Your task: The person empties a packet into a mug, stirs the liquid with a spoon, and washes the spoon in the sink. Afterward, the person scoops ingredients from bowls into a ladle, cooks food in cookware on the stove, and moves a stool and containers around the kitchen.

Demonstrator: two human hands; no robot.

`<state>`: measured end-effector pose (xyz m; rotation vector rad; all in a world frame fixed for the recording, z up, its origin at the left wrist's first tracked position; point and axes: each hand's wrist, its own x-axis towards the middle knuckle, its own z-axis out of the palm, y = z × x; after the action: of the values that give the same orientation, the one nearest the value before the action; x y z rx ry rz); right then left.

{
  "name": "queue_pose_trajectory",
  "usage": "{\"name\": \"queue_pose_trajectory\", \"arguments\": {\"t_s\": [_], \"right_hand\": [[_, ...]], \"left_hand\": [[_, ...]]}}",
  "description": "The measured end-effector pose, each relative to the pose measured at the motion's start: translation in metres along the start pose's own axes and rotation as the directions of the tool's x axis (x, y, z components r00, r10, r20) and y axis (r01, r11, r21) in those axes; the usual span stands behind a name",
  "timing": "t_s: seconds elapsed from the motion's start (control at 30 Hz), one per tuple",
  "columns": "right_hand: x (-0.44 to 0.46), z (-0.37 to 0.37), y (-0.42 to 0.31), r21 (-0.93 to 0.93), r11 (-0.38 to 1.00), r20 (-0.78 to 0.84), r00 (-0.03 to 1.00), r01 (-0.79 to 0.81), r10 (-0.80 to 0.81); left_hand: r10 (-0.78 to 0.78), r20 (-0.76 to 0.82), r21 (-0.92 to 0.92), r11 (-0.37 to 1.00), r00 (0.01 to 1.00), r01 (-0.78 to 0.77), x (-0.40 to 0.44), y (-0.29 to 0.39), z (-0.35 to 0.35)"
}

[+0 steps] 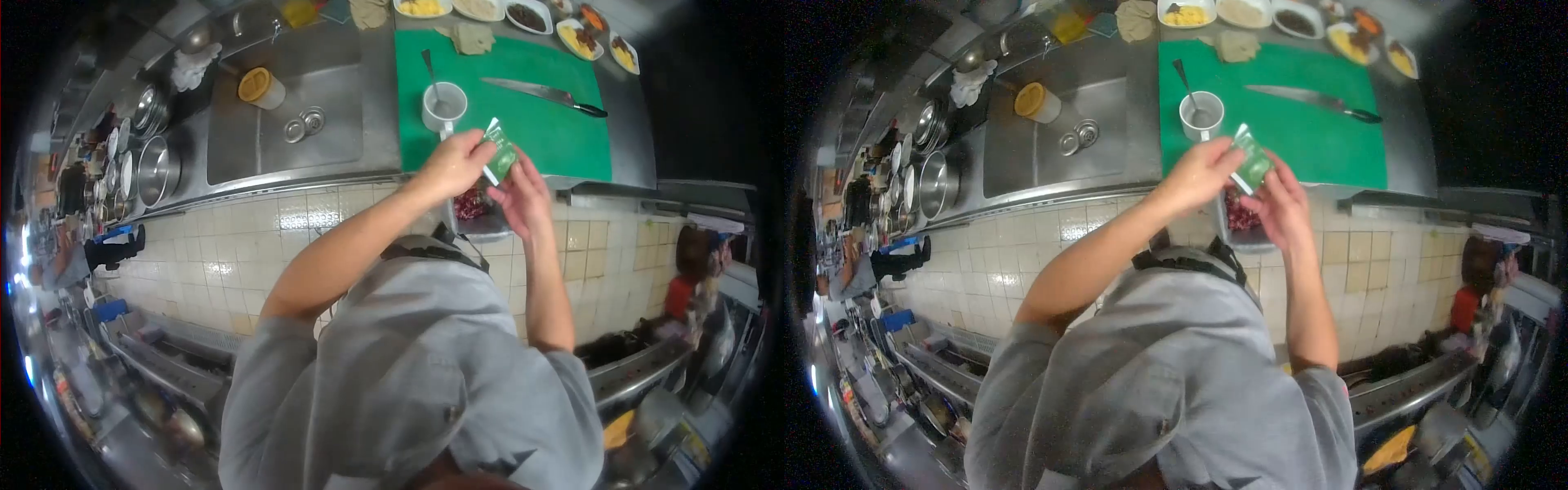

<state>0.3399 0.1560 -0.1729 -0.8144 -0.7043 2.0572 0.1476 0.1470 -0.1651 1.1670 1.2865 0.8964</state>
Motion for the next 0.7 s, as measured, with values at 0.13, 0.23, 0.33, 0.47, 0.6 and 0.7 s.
{"name": "queue_pose_trajectory", "arguments": {"t_s": [0.13, 0.23, 0.33, 0.47, 0.6, 0.7], "right_hand": [[0.015, -0.004, 0.004, -0.018, 0.998, 0.000, 0.998, 0.062, -0.062], [0.035, 0.000, 0.005, -0.115, 0.986, -0.044, 0.991, 0.121, -0.127], [0.054, 0.014, -0.007, -0.306, 0.940, -0.007, 0.987, 0.151, -0.161], [0.083, 0.025, -0.027, -0.501, 0.853, -0.028, 0.982, 0.146, -0.184], [0.108, 0.022, -0.037, -0.709, 0.687, 0.028, 0.980, 0.160, -0.199], [0.121, 0.022, -0.045, -0.857, 0.473, 0.149, 0.977, 0.205, -0.155]], "left_hand": [[0.090, 0.004, -0.043, 0.995, 0.996, -0.090, 0.007, 0.015, -0.014], [0.067, -0.068, -0.043, 0.997, 0.995, -0.070, 0.025, 0.033, -0.039], [0.286, -0.206, 0.093, 0.958, 0.936, -0.272, 0.054, 0.028, -0.077], [0.269, -0.207, 0.241, 0.946, 0.941, -0.218, 0.055, 0.041, -0.124], [0.274, -0.210, 0.449, 0.880, 0.939, -0.156, 0.047, 0.024, -0.131], [0.272, -0.193, 0.454, 0.877, 0.943, -0.160, 0.042, 0.014, -0.121]]}}
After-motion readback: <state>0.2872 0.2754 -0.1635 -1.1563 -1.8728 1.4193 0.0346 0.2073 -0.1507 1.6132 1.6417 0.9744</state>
